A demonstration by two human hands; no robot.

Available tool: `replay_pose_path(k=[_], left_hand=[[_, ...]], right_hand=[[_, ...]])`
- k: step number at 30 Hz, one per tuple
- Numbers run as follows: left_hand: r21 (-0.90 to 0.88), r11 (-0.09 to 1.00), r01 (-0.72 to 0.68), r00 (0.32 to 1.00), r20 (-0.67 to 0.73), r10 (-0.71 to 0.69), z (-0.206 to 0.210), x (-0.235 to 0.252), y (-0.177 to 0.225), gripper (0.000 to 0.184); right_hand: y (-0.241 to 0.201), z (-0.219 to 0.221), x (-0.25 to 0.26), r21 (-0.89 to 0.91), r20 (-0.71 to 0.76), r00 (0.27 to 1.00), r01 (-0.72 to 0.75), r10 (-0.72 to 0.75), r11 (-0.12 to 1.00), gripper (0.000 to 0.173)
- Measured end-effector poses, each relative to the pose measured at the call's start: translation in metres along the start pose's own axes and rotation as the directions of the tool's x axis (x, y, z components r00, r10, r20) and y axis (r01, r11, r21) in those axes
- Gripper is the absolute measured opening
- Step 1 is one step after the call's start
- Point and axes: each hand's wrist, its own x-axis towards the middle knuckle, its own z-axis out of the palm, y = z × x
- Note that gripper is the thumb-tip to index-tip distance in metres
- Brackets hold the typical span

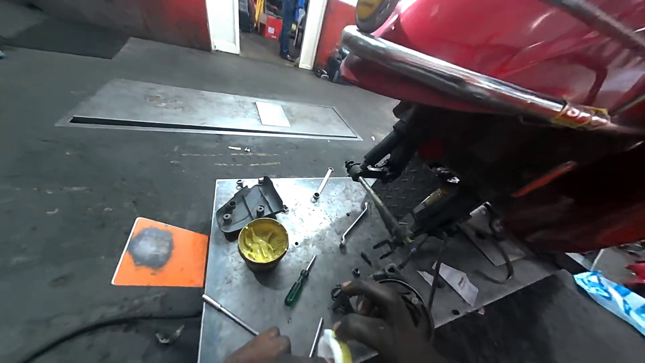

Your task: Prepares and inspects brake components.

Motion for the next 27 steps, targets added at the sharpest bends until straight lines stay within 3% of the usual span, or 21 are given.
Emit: replay_pose_path(k=[3, 6, 9, 12, 16, 20, 27], left_hand=[[-0.052, 0.998, 0.047, 0.999, -0.021, -0.048, 0.001, 0.001, 0.000, 0.014], [-0.310, 0.930, 0.199, 0.971, -0.068, -0.231, 0.002, 0.006, 0.006, 0.017], [-0.563, 0.709, 0.425, 0.838, -0.051, -0.543, 0.000, 0.013, 0.015, 0.013], [-0.680, 0.501, 0.535, 0.708, 0.037, -0.705, 0.000, 0.018, 0.017, 0.009], [-0.746, 0.373, 0.552, 0.682, 0.147, -0.716, 0.003, 0.018, 0.016, 0.007], [-0.730, 0.383, 0.566, 0.696, 0.176, -0.696, 0.004, 0.017, 0.019, 0.006], [-0.756, 0.422, 0.501, 0.697, 0.063, -0.714, 0.005, 0.013, 0.018, 0.007]], right_hand=[[0.005, 0.000, -0.002, -0.072, 0.027, 0.999, -0.040, 0.042, 0.997, 0.051], [0.007, -0.002, -0.001, -0.222, 0.046, 0.991, -0.112, 0.126, 0.968, 0.062], [0.007, 0.000, -0.003, -0.320, -0.018, 0.993, -0.115, 0.115, 0.940, 0.070], [0.001, 0.003, -0.003, -0.376, -0.075, 0.997, -0.051, 0.024, 0.925, 0.068], [0.000, 0.013, -0.004, -0.429, -0.045, 0.997, 0.038, -0.064, 0.903, 0.060], [0.001, 0.018, -0.003, -0.520, -0.038, 0.997, 0.041, -0.071, 0.853, 0.058], [-0.006, 0.015, -0.004, -0.652, -0.042, 0.990, 0.076, -0.136, 0.755, 0.056]])
